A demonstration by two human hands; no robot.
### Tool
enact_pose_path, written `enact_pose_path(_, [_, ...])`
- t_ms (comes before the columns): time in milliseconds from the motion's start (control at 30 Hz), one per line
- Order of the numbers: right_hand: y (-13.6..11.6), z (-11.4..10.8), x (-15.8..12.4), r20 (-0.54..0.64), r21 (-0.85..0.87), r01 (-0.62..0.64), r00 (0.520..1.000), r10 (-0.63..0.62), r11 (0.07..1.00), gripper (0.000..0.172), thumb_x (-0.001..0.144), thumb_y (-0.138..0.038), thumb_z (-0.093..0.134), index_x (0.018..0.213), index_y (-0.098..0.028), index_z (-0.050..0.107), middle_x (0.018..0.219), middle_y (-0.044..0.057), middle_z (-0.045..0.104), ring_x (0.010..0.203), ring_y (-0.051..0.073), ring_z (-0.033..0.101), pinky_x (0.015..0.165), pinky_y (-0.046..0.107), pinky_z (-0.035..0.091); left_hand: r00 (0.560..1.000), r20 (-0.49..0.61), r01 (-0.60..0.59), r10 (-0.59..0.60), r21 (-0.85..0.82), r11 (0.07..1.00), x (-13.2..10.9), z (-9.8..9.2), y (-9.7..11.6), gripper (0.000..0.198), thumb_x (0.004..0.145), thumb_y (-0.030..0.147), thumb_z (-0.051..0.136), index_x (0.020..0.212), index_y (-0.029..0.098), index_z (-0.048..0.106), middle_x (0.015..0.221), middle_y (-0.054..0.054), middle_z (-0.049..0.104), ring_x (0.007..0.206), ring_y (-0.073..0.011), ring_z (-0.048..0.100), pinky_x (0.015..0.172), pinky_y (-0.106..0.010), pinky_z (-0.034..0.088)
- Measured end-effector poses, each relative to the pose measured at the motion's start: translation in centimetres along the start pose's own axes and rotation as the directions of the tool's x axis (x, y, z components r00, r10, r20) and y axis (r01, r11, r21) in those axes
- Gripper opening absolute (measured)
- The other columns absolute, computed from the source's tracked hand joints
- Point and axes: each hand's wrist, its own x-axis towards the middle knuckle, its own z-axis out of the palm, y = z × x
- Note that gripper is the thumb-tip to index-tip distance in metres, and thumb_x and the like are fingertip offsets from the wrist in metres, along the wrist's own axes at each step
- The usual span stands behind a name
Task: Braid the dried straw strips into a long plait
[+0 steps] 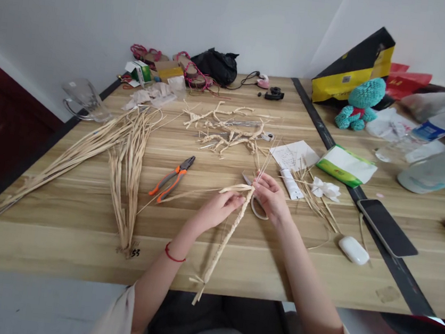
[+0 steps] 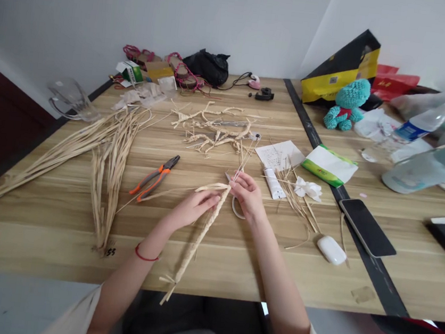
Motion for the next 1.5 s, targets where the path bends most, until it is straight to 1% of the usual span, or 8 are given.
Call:
enact_pose_path(100, [0.1, 0.2, -0.1, 0.008, 0.012, -0.003, 1.0, 0.003, 1.0, 0.038, 0.055, -0.019, 0.083, 0.089, -0.027, 0.066, 0.082, -0.004, 0.068, 0.074, 0.011, 0.064, 0.067, 0.021, 0.054, 0.985, -0.173, -0.002, -0.023, -0.143, 0.99, 0.4, 1.1, -0.3, 0.032, 0.086, 0.043, 0.052, 0.103, 0.018, 0.062, 0.098, -0.007, 0.067, 0.078, -0.0159, 0.062, 0.069, -0.027, 0.048])
enact_pose_path(233, [0.4, 0.1, 0.0, 0.019, 0.023, -0.014, 1.0, 0.013, 1.0, 0.04, 0.056, -0.019, 0.083, 0.091, -0.027, 0.066, 0.083, -0.004, 0.069, 0.075, 0.01, 0.065, 0.068, 0.02, 0.054, 0.949, -0.314, -0.052, -0.041, -0.283, 0.958, 0.8, 1.6, -0.1, 0.031, 0.084, 0.044, 0.055, 0.098, 0.016, 0.062, 0.078, -0.004, 0.064, 0.065, -0.011, 0.056, 0.061, -0.022, 0.045])
enact_pose_path(367, [0.4, 0.0, 0.1, 0.023, 0.073, -0.042, 0.999, 0.04, 0.996, 0.039, 0.057, -0.021, 0.082, 0.093, -0.027, 0.066, 0.084, -0.004, 0.07, 0.075, 0.01, 0.066, 0.07, 0.02, 0.055, 0.936, -0.344, -0.072, -0.077, -0.4, 0.914, 0.9, 1.2, 0.3, 0.031, 0.08, 0.042, 0.061, 0.094, 0.015, 0.062, 0.075, -0.003, 0.064, 0.06, -0.0093, 0.052, 0.059, -0.022, 0.044])
enact_pose_path(600, [0.6, 0.0, 0.1, 0.073, 0.035, -0.075, 0.995, 0.072, 0.997, 0.042, 0.057, -0.022, 0.082, 0.096, -0.028, 0.065, 0.084, -0.003, 0.07, 0.075, 0.011, 0.066, 0.069, 0.02, 0.056, 0.939, -0.325, -0.079, -0.113, -0.525, 0.847, 1.0, 0.2, 0.1, 0.033, 0.081, 0.038, 0.053, 0.102, 0.013, 0.06, 0.064, -0.002, 0.06, 0.057, -0.0108, 0.052, 0.056, -0.024, 0.041])
enact_pose_path(733, [0.7, -0.1, 0.2, 0.066, 0.031, -0.067, 0.996, 0.065, 0.997, 0.042, 0.056, -0.02, 0.082, 0.095, -0.027, 0.066, 0.082, -0.003, 0.07, 0.075, 0.011, 0.066, 0.071, 0.02, 0.055, 0.967, -0.256, -0.137, 0.003, -0.509, 0.85, 0.7, -0.8, 0.3, 0.024, 0.079, 0.033, 0.055, 0.088, 0.012, 0.063, 0.062, -0.001, 0.057, 0.058, -0.0102, 0.051, 0.056, -0.023, 0.04])
enact_pose_path(900, [0.7, -0.2, 0.2, 0.077, 0.052, -0.095, 0.993, 0.09, 0.994, 0.04, 0.057, -0.018, 0.082, 0.094, -0.026, 0.067, 0.082, -0.003, 0.07, 0.073, 0.01, 0.066, 0.069, 0.02, 0.055, 0.988, -0.14, -0.11, 0.058, -0.399, 0.91, 0.3, -1.7, 0.8, 0.032, 0.073, 0.029, 0.068, 0.101, 0.014, 0.062, 0.083, -0.005, 0.065, 0.072, -0.012, 0.058, 0.068, -0.025, 0.047])
enact_pose_path(1167, [1.3, 0.0, 0.0, 0.144, 0.0, -0.154, 0.978, 0.152, 0.988, 0.043, 0.056, -0.017, 0.083, 0.095, -0.025, 0.068, 0.083, -0.002, 0.071, 0.07, 0.011, 0.067, 0.066, 0.021, 0.055, 0.976, -0.21, -0.087, 0.054, -0.155, 0.984, 0.8, -1.7, 0.0, 0.032, 0.067, 0.033, 0.074, 0.093, 0.015, 0.068, 0.095, -0.007, 0.069, 0.084, -0.0161, 0.062, 0.082, -0.03, 0.049])
enact_pose_path(1500, [1.5, 0.3, -0.1, 0.137, 0.036, -0.129, 0.983, 0.123, 0.991, 0.04, 0.057, -0.016, 0.082, 0.093, -0.025, 0.068, 0.083, -0.001, 0.071, 0.077, 0.013, 0.068, 0.072, 0.025, 0.056, 0.954, -0.296, -0.117, 0.056, -0.195, 0.974, 1.3, 0.9, -0.7, 0.026, 0.07, 0.031, 0.071, 0.089, 0.015, 0.064, 0.086, -0.005, 0.065, 0.078, -0.0133, 0.06, 0.073, -0.026, 0.049])
